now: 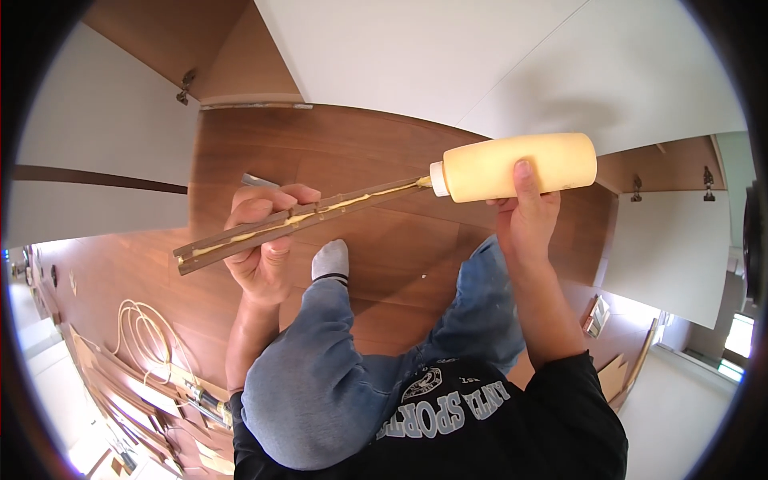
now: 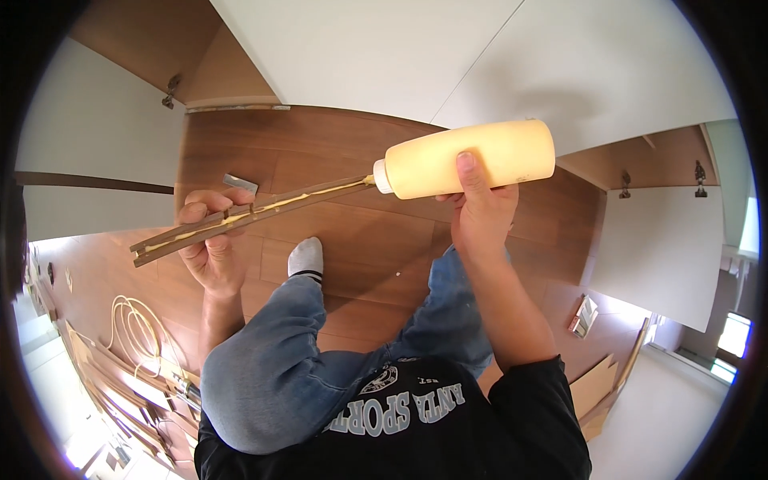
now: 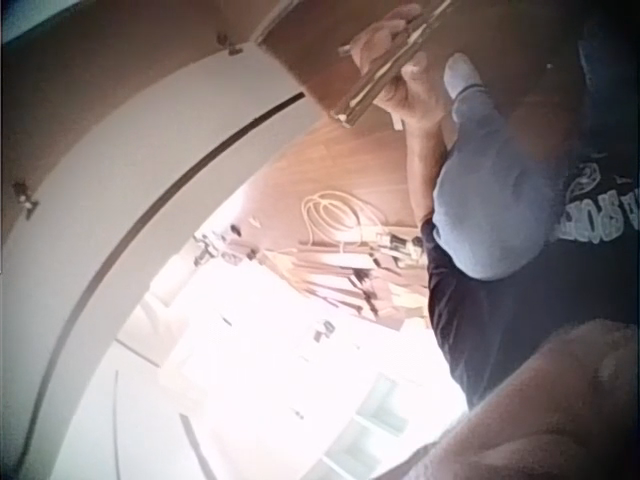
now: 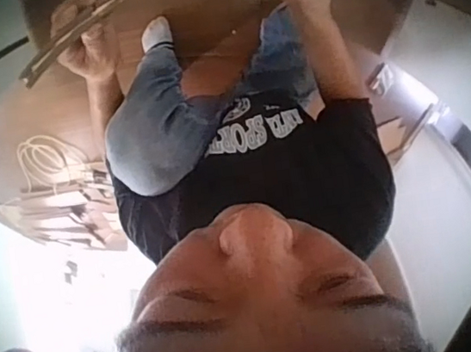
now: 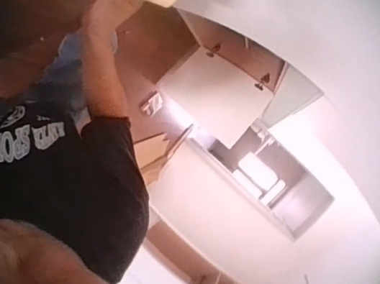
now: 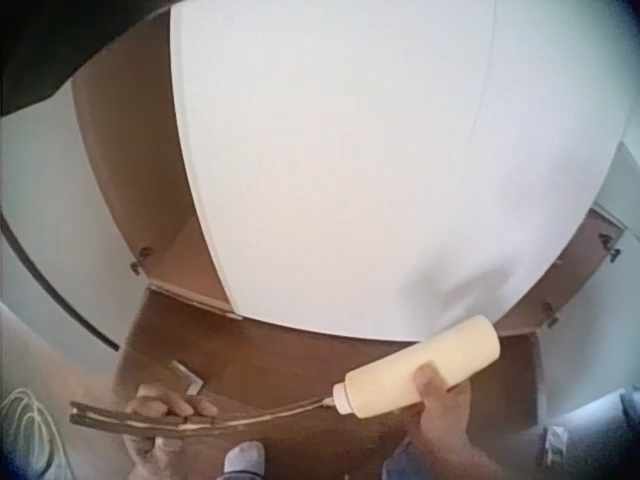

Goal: The person applies wood glue to thin strips of wooden trim and presses them into the gap at the base of white cabinets. They use a square tool to ensure the trim is properly aligned against the floor and cabinet base.

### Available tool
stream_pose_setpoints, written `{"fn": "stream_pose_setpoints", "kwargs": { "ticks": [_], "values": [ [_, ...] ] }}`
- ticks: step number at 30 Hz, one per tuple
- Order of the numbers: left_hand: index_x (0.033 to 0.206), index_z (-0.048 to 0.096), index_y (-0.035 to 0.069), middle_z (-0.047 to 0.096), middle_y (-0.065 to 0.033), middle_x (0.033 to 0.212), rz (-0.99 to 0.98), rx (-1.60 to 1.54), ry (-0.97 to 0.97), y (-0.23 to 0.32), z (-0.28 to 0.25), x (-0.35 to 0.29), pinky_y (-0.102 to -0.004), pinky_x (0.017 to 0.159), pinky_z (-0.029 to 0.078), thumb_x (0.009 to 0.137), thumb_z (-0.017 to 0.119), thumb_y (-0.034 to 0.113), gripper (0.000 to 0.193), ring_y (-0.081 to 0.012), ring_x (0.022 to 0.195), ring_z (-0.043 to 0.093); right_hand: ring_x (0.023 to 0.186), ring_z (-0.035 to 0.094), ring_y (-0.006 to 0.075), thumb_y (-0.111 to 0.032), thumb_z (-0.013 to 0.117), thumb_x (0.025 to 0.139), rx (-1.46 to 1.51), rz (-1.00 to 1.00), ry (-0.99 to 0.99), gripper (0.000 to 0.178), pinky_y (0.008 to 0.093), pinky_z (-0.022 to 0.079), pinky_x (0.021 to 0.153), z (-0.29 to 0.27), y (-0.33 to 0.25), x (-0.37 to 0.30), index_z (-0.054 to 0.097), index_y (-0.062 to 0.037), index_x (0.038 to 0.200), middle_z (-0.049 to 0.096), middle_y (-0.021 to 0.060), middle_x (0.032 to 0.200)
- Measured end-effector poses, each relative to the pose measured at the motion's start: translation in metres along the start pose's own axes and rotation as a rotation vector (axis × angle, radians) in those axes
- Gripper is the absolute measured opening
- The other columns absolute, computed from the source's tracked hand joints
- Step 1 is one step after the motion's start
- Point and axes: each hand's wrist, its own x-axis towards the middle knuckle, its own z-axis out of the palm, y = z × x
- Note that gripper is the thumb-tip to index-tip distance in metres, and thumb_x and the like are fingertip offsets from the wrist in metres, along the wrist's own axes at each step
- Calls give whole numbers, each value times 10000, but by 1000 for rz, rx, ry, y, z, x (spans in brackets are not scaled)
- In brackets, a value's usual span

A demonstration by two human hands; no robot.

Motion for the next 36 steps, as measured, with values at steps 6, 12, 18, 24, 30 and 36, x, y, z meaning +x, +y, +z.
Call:
{"fn": "stream_pose_setpoints", "kwargs": {
  "ticks": [6,12,18,24,30,36],
  "values": [
    [1430,512,159,532,-86,1113,-58,1,31,8,1,-1,-401,843,538,1003,619,389,496,-267,990,622,715,666,135,-227,703,969,-48,17,100,246,273,541,557,-25,3,5,612,-57,1122,698,56,929],
    [1437,515,175,524,-48,1184,-99,-129,20,8,-11,-4,-407,931,513,995,633,369,497,-291,1097,594,728,659,128,-235,728,953,-129,49,171,266,268,526,550,-49,3,12,610,-66,1120,690,42,922],
    [1432,510,144,524,-50,1191,-123,-134,78,10,-13,-6,-396,959,516,1011,604,376,489,-271,1090,593,717,651,125,-250,743,940,-158,65,182,288,265,513,535,-71,4,20,609,-69,1119,688,40,918],
    [1420,508,92,518,-65,1162,-77,-34,114,13,-20,-5,-409,932,509,998,610,418,543,-239,1012,591,703,657,127,-226,776,913,-154,56,234,304,255,512,499,-85,6,26,617,-58,1110,691,49,920],
    [1414,507,87,522,-58,1132,-56,-46,130,13,-16,-4,-401,911,507,990,619,424,552,-231,975,587,727,657,120,-216,778,911,-196,55,222,302,250,519,514,-83,0,24,615,-66,1116,688,42,927],
    [1402,526,105,521,-45,1094,-183,-48,98,12,-6,-6,-359,838,499,966,661,430,560,-213,900,566,820,652,116,-243,771,894,-430,125,44,389,261,521,587,-90,-7,31,568,-73,1180,676,40,992]
  ]
}}
